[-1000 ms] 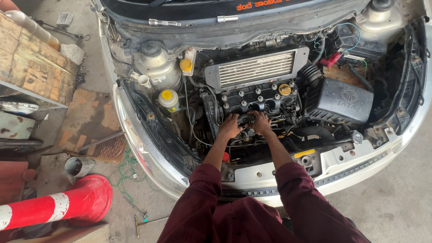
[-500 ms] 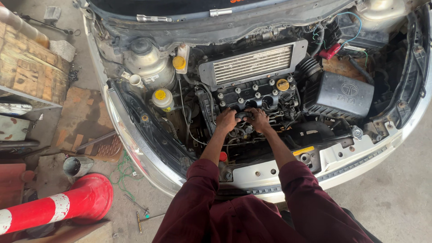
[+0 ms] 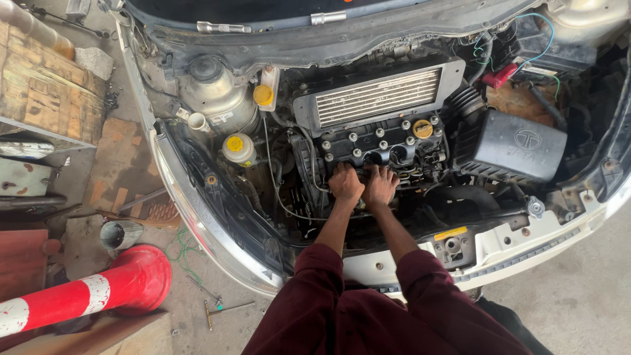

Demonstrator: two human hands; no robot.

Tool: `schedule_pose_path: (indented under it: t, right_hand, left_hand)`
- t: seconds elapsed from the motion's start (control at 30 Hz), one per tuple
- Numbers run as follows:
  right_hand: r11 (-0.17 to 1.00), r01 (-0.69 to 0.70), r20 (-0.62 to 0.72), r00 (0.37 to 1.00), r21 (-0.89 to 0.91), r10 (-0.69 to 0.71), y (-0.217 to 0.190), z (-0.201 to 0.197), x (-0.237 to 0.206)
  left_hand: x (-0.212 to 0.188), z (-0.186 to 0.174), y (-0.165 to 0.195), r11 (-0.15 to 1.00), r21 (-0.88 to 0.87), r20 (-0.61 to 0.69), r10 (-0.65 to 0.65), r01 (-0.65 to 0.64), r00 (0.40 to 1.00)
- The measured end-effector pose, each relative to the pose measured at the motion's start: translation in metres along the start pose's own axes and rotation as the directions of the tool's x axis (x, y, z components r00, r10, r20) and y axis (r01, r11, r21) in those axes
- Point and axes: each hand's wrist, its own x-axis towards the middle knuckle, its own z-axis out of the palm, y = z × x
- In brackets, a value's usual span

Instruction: The person works at the open hood of a car, using both hands to remove and reposition a black engine component near the top of the engine, repeatedly pulling and pressing it into place among the engine parts.

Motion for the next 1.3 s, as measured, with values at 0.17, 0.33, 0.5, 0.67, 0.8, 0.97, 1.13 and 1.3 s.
schedule_pose_path:
  t: [0.17, 0.33, 0.5, 0.67, 0.8, 0.97, 1.13, 1.3]
  right_hand:
    - [0.997, -0.056, -0.032, 0.998, 0.048, 0.057, -0.006, 0.004, 0.001]
    - [0.991, -0.031, 0.072, 0.997, 0.127, 0.022, 0.001, -0.009, 0.004]
    - [0.973, 0.073, 0.281, 0.950, 0.220, -0.135, 0.021, -0.029, 0.008]
    - [0.974, 0.052, 0.327, 0.937, 0.220, -0.123, 0.020, -0.036, 0.005]
    - [0.971, 0.025, 0.319, 0.942, 0.236, -0.102, 0.017, -0.036, 0.002]
    - [0.965, -0.009, 0.373, 0.923, 0.264, -0.094, 0.018, -0.039, 0.005]
    - [0.959, -0.002, 0.386, 0.916, 0.283, -0.112, 0.020, -0.036, 0.008]
    - [0.962, -0.010, 0.409, 0.906, 0.272, -0.106, 0.025, -0.031, 0.013]
  left_hand:
    - [0.007, -0.005, 0.007, 0.999, -0.023, 0.024, -0.027, 0.027, 0.999]
    - [0.000, -0.009, -0.002, 0.998, -0.057, 0.026, 0.024, -0.023, 0.999]
    - [-0.015, -0.023, -0.038, 0.952, -0.272, 0.091, 0.173, -0.143, 0.981]
    - [-0.036, -0.035, -0.046, 0.947, -0.317, 0.273, 0.139, -0.047, 0.952]
    - [-0.042, -0.039, -0.040, 0.958, -0.279, 0.266, 0.135, -0.058, 0.954]
    - [-0.033, -0.042, -0.039, 0.949, -0.314, 0.298, 0.086, 0.013, 0.951]
    - [-0.022, -0.038, -0.040, 0.963, -0.270, 0.298, 0.072, 0.012, 0.952]
    - [-0.013, -0.032, -0.045, 0.963, -0.267, 0.284, 0.107, -0.029, 0.953]
